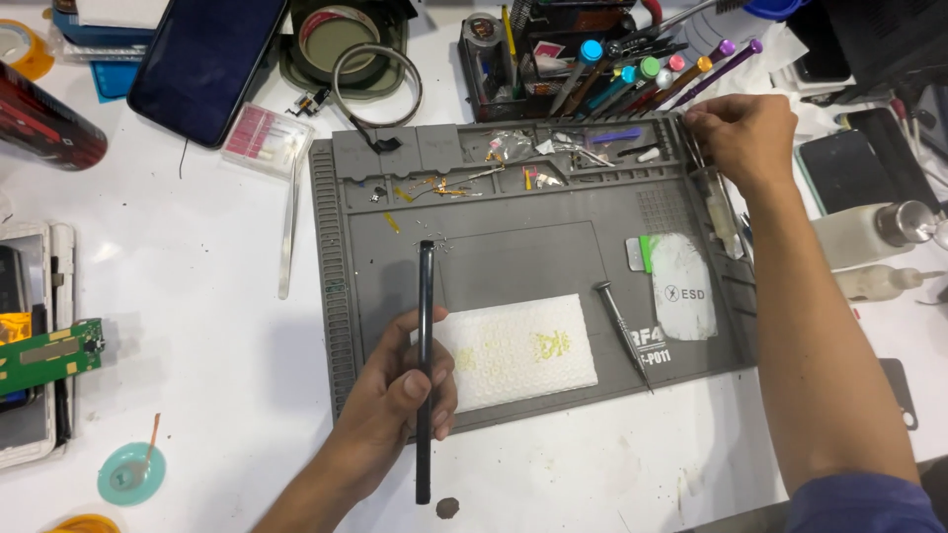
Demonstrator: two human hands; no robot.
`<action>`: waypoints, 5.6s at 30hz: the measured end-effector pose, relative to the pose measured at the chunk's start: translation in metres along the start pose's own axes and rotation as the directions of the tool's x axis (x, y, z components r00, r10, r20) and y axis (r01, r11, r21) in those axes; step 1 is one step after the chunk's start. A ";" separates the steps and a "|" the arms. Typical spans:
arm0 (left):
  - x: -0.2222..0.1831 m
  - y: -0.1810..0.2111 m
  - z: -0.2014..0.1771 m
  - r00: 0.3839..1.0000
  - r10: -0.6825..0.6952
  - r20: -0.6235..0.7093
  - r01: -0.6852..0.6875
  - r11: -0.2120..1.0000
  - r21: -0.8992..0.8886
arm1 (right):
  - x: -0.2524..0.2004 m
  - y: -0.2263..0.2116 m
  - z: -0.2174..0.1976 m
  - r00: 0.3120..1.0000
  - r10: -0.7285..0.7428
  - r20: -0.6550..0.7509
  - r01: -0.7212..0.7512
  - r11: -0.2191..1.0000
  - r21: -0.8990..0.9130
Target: Disassembling a mobile phone to access internal components, including removing the SIM tray and back cover.
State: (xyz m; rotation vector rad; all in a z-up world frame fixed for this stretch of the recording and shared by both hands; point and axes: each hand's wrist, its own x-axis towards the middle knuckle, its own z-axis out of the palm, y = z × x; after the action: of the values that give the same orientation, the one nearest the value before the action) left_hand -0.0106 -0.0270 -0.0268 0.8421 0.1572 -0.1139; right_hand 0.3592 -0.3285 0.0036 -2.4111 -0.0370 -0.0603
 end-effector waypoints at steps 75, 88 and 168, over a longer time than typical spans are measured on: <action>-0.016 0.054 0.058 0.749 0.124 -0.651 0.160 0.919 0.359 | -0.344 -0.125 0.074 0.757 -0.647 -0.090 0.628 0.684 0.371; -0.015 0.052 0.057 0.719 0.069 -0.692 0.237 0.911 0.337 | -0.345 -0.125 0.079 0.748 -0.652 -0.123 0.644 0.670 0.368; 0.000 0.042 0.016 0.890 -0.125 -0.437 0.217 0.962 0.166 | -0.297 -0.127 0.069 0.791 -0.016 0.612 -0.387 0.762 0.519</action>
State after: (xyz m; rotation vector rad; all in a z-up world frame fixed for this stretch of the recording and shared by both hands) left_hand -0.0026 -0.0112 0.0141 1.0582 0.6418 -0.1141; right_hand 0.0597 -0.1907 0.0206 -1.6546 -0.0733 0.7056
